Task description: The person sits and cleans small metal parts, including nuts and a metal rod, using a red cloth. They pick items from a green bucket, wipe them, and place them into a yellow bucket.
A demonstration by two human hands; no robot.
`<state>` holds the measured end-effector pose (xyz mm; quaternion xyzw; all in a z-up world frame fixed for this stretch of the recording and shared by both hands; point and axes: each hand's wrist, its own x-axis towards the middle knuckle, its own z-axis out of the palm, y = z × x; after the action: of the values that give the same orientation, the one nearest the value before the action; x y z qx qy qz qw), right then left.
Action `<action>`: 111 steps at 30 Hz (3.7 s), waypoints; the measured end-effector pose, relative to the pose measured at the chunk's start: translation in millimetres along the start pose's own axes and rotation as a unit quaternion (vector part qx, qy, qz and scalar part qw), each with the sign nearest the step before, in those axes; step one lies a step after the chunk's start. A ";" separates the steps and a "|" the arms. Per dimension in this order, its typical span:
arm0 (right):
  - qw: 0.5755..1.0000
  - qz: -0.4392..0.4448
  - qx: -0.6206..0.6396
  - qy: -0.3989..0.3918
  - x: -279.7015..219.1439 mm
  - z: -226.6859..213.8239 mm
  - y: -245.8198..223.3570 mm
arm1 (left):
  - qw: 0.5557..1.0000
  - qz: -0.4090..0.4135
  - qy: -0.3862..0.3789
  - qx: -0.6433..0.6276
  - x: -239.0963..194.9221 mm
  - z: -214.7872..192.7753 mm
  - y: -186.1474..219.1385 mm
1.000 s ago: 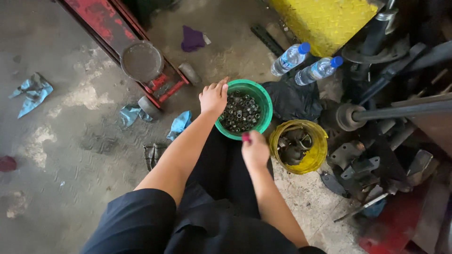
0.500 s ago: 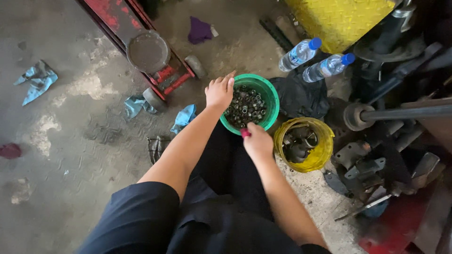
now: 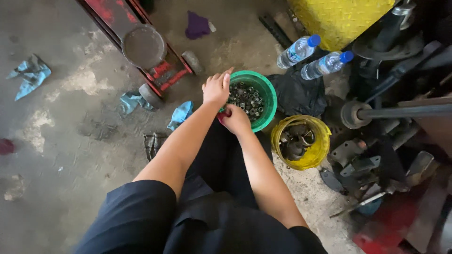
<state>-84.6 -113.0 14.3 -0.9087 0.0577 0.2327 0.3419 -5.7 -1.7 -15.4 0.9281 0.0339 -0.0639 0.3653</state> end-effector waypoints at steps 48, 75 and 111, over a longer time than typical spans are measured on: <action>0.998 -0.032 0.048 -0.033 8.4 -9.4 48.9 | 0.985 -0.040 0.069 -0.156 9.5 27.3 -36.3; 0.970 0.025 0.169 0.172 48.7 34.6 11.9 | 0.969 -0.032 0.142 -0.199 -1.3 21.2 -33.8; 0.968 0.035 0.187 0.163 53.0 28.1 11.6 | 0.973 -0.034 0.127 -0.191 2.8 19.8 -30.3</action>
<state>-51.5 -100.7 -35.6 -0.8516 0.1872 0.0782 0.4834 -8.2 6.9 -50.6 0.8403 0.1228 0.0495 0.5257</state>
